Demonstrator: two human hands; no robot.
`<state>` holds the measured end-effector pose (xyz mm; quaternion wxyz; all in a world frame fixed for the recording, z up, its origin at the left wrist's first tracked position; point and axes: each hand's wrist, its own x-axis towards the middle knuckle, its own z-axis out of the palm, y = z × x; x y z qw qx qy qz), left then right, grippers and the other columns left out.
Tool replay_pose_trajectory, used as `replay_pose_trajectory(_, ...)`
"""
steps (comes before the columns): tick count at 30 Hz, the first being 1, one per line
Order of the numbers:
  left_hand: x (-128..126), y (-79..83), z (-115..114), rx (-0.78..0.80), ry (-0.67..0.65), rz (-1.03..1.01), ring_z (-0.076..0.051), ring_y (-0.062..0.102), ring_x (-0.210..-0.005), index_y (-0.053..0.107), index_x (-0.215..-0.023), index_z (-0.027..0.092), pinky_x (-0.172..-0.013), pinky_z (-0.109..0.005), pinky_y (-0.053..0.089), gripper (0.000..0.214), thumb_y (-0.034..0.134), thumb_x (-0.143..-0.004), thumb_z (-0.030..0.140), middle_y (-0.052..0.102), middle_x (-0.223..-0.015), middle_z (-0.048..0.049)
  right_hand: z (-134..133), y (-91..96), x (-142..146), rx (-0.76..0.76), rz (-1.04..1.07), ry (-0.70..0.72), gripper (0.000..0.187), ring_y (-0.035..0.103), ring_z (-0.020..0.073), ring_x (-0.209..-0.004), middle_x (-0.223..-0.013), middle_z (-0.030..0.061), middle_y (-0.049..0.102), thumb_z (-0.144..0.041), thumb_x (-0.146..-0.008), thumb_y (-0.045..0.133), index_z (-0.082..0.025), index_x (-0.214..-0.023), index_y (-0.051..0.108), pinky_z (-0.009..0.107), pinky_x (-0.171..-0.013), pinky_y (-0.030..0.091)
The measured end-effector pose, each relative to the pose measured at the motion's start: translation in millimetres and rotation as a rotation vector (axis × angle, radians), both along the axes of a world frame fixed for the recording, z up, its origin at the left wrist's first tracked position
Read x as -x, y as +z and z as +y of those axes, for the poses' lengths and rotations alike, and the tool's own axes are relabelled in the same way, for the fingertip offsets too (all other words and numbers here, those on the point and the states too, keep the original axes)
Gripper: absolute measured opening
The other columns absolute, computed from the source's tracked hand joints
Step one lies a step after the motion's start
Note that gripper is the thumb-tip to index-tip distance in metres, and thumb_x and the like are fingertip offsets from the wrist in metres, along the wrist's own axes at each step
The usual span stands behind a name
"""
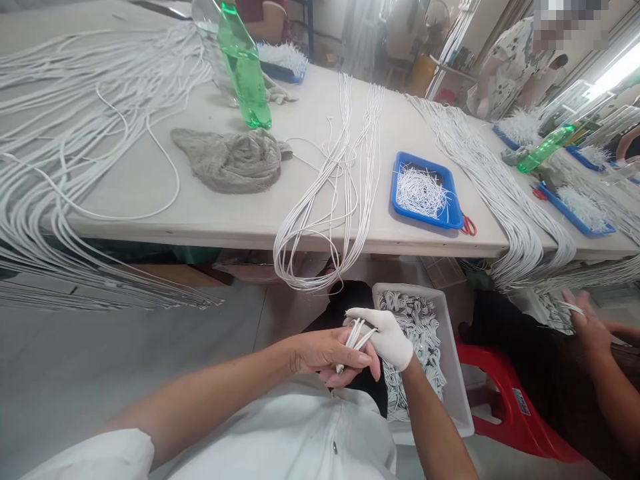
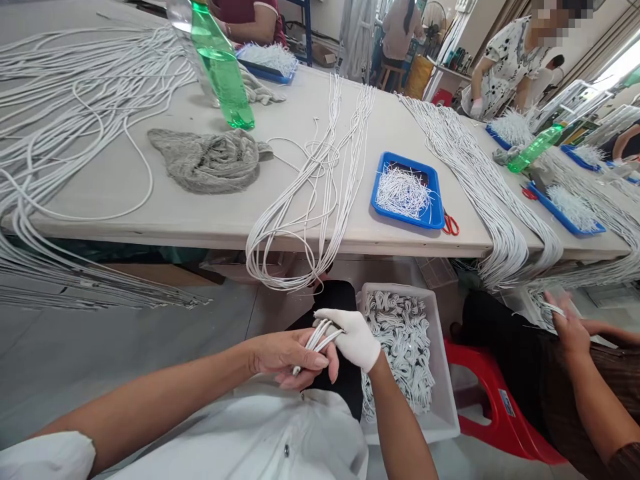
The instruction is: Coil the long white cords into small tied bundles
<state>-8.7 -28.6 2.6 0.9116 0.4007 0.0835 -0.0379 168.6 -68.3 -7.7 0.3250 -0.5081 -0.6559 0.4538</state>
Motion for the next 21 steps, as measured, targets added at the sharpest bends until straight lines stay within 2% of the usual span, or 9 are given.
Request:
replay_pose_trajectory(3,0.1,2.8,-1.9,0.031,0.014,-0.044,-0.010,0.046,-0.036,0.066,-0.097,0.011,-0.036,-0.020,0.034,0.028,0.059,-0.085,0.035,0.056,-0.048,0.0009,-0.8,3.3,-1.1,-0.002,0.041,0.092,0.039,0.067,0.0182,-0.094,-0.108,0.0027,0.070,-0.022,-0.080,0.061,-0.021,-0.119,0.062,0.030,-0.087,0.053)
replay_pose_trajectory(7,-5.9,2.0,-10.4,0.078,0.041,-0.090,-0.014,0.056,-0.046,0.066,-0.099,0.011,-0.049,-0.026,0.044,0.028,0.063,-0.082,0.033,0.063,-0.056,-0.0028,-0.5,11.2,7.9,-0.008,0.026,0.013,0.028,0.068,0.0160,-0.085,-0.095,0.0018,0.073,-0.022,-0.088,0.050,-0.021,-0.110,0.066,0.029,-0.083,0.053)
replay_pose_trajectory(10,-7.2,6.7,-16.7,0.143,-0.021,-0.088,-0.010,0.042,-0.035,0.065,-0.101,0.012,-0.041,-0.023,0.035,0.025,0.062,-0.082,0.028,0.054,-0.046,0.0026,2.7,8.0,8.8,0.030,0.092,0.028,0.030,0.068,0.0171,-0.088,-0.099,0.0030,0.072,-0.028,-0.088,0.053,-0.021,-0.115,0.064,0.030,-0.083,0.053)
replay_pose_trajectory(12,-0.5,17.8,-13.2,0.198,-0.011,-0.141,-0.008,0.031,-0.030,0.066,-0.094,0.012,-0.039,-0.022,0.030,0.020,0.054,-0.088,0.027,0.045,-0.038,0.0058,3.2,-5.4,0.7,0.066,0.125,0.021,0.030,0.068,0.0179,-0.085,-0.094,0.0033,0.072,-0.034,-0.085,0.057,-0.019,-0.111,0.065,0.030,-0.080,0.053)
replay_pose_trajectory(14,12.6,33.9,-0.1,0.196,0.178,-0.258,-0.010,0.041,-0.033,0.066,-0.091,0.014,-0.043,-0.024,0.037,0.023,0.047,-0.092,0.028,0.050,-0.041,0.0035,-1.0,-23.5,-10.0,0.097,0.051,-0.095,0.030,0.066,0.0172,-0.075,-0.080,0.0029,0.071,-0.037,-0.088,0.052,-0.017,-0.103,0.067,0.030,-0.073,0.053)
replay_pose_trajectory(16,26.6,47.7,19.1,0.057,0.479,-0.340,-0.018,0.066,-0.066,0.064,-0.105,0.018,-0.063,-0.031,0.050,0.022,0.051,-0.091,0.028,0.069,-0.073,-0.0043,-10.8,-34.1,-15.9,0.115,-0.128,-0.173,0.034,0.063,0.0158,-0.063,-0.070,0.0022,0.068,-0.038,-0.091,0.043,-0.016,-0.098,0.068,0.028,-0.064,0.050)
replay_pose_trajectory(18,34.1,51.4,35.9,-0.196,0.627,-0.251,-0.023,0.056,-0.116,0.057,-0.123,0.020,-0.095,-0.036,0.043,0.035,0.057,-0.088,0.023,0.061,-0.124,-0.0103,-23.9,-24.6,-15.5,0.094,-0.321,-0.063,0.032,0.060,0.0146,-0.059,-0.067,0.0010,0.067,-0.037,-0.092,0.042,-0.018,-0.092,0.068,0.025,-0.059,0.046)
replay_pose_trajectory(19,33.8,48.3,40.7,-0.302,0.607,-0.182,-0.022,0.048,-0.125,0.054,-0.127,0.021,-0.102,-0.035,0.037,0.041,0.059,-0.087,0.022,0.054,-0.134,-0.0104,-29.9,-11.1,-15.3,0.061,-0.392,0.030,0.029,0.060,0.0141,-0.059,-0.067,0.0004,0.066,-0.036,-0.092,0.044,-0.020,-0.089,0.068,0.025,-0.059,0.045)
replay_pose_trajectory(21,27.0,35.0,41.3,-0.371,0.399,-0.064,-0.018,0.055,-0.116,0.050,-0.131,0.021,-0.098,-0.032,0.040,0.043,0.058,-0.089,0.025,0.059,-0.127,-0.0106,-36.6,26.5,-23.7,-0.039,-0.465,0.142,0.024,0.060,0.0136,-0.061,-0.068,-0.0008,0.066,-0.032,-0.092,0.047,-0.023,-0.084,0.068,0.025,-0.062,0.044)
